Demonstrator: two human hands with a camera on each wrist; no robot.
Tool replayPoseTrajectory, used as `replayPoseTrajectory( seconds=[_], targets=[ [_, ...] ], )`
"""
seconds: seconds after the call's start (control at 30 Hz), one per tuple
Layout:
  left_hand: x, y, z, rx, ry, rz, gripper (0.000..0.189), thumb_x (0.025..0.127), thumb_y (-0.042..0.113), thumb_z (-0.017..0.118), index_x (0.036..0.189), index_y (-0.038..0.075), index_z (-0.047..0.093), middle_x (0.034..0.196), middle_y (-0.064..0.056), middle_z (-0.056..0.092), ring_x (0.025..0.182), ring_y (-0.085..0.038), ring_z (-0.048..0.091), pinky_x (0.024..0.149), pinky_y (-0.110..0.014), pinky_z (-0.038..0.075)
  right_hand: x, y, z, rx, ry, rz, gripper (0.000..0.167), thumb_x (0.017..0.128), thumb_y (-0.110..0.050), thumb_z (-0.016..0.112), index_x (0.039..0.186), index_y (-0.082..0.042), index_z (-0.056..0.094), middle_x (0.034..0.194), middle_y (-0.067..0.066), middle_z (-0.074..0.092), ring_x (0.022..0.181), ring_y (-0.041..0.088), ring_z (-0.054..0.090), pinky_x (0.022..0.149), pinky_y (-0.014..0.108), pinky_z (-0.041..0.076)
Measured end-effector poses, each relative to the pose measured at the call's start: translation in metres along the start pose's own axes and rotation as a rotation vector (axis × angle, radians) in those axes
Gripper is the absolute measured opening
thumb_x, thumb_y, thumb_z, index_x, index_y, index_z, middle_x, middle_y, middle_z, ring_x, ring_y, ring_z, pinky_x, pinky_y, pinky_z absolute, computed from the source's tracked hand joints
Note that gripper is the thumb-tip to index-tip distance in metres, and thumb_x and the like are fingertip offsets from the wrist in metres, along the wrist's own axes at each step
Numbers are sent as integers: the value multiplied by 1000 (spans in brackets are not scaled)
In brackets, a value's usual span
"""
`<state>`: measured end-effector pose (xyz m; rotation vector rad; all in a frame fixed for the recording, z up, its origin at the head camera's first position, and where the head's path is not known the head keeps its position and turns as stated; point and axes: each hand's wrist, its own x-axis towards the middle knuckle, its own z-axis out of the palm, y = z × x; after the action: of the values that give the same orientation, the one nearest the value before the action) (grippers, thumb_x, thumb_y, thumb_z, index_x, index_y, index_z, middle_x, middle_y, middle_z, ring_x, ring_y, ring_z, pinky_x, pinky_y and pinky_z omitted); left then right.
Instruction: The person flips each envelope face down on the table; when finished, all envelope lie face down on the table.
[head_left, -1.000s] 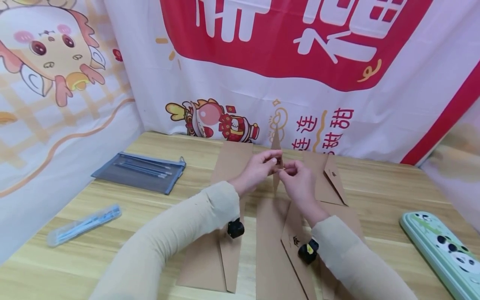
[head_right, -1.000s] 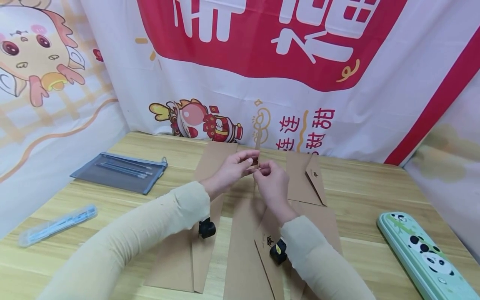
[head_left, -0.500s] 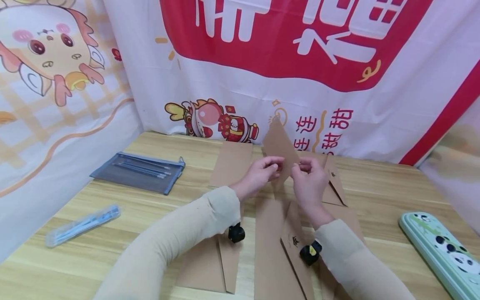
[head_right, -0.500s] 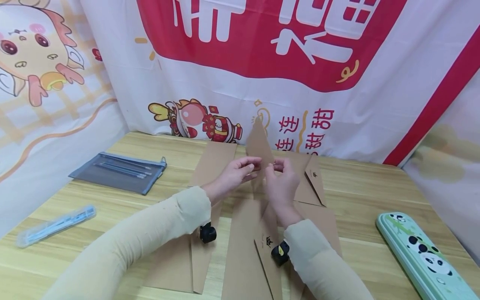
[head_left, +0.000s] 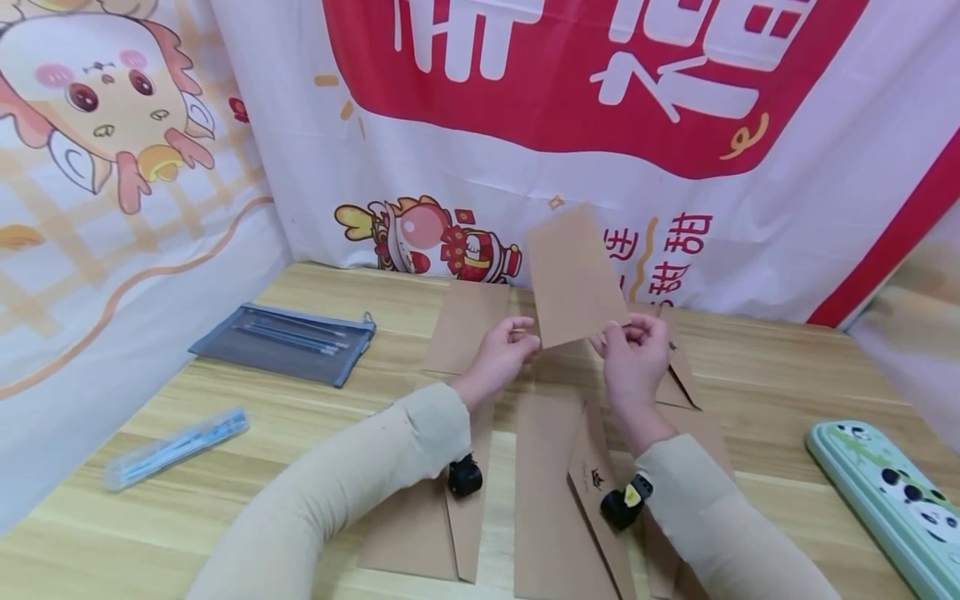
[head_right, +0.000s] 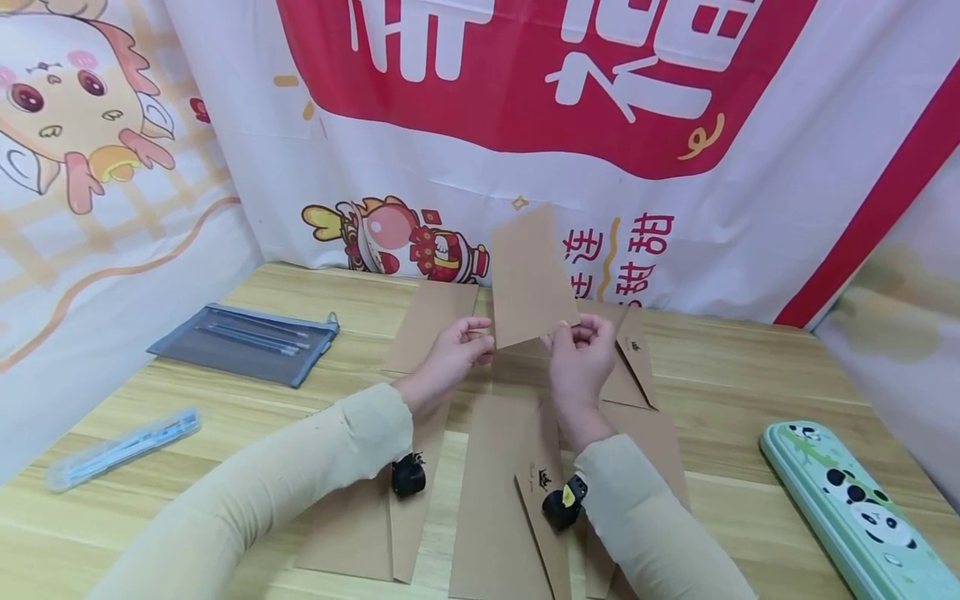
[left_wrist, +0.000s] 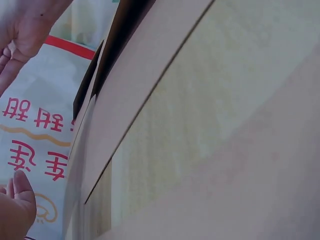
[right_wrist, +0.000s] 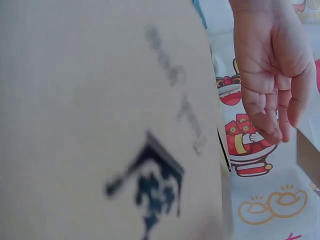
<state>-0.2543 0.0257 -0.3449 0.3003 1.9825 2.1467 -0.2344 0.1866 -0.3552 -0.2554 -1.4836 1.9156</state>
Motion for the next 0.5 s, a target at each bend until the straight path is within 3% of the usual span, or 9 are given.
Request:
replayPoseTrajectory(
  seconds=[0.13,0.27,0.37,0.5],
  targets=[
    [1,1,3,-55,8,-15,39,90,0,51,129,0,45,86,-10,57,75,-20,56,87,-46,49,-2,-4,1,41,26,68,27,80,4,60,96,-11,44,84,3,44,71,11,50,71,32,57],
    [2,2,5,-94,29,-5,39,90,-1,53,128,3,48,82,-5,57,71,-16,56,82,-37,52,2,6,-2,59,26,86,28,80,3,61,96,-12,43,84,3,43,75,11,49,73,33,57],
    [1,3,5,-96,41,9,41,87,-2,55,127,3,50,81,-3,59,70,-16,57,79,-36,52,-2,0,-2,66,5,111,30,79,5,60,100,-10,45,83,3,45,75,11,51,71,31,57],
    [0,6,2,-73,60,36,43,84,-6,57,126,2,52,83,-7,63,69,-16,59,81,-39,53,-7,-26,-2,-59,-128,213,48,81,9,55,125,-5,43,81,3,47,69,9,59,66,26,57]
  ],
)
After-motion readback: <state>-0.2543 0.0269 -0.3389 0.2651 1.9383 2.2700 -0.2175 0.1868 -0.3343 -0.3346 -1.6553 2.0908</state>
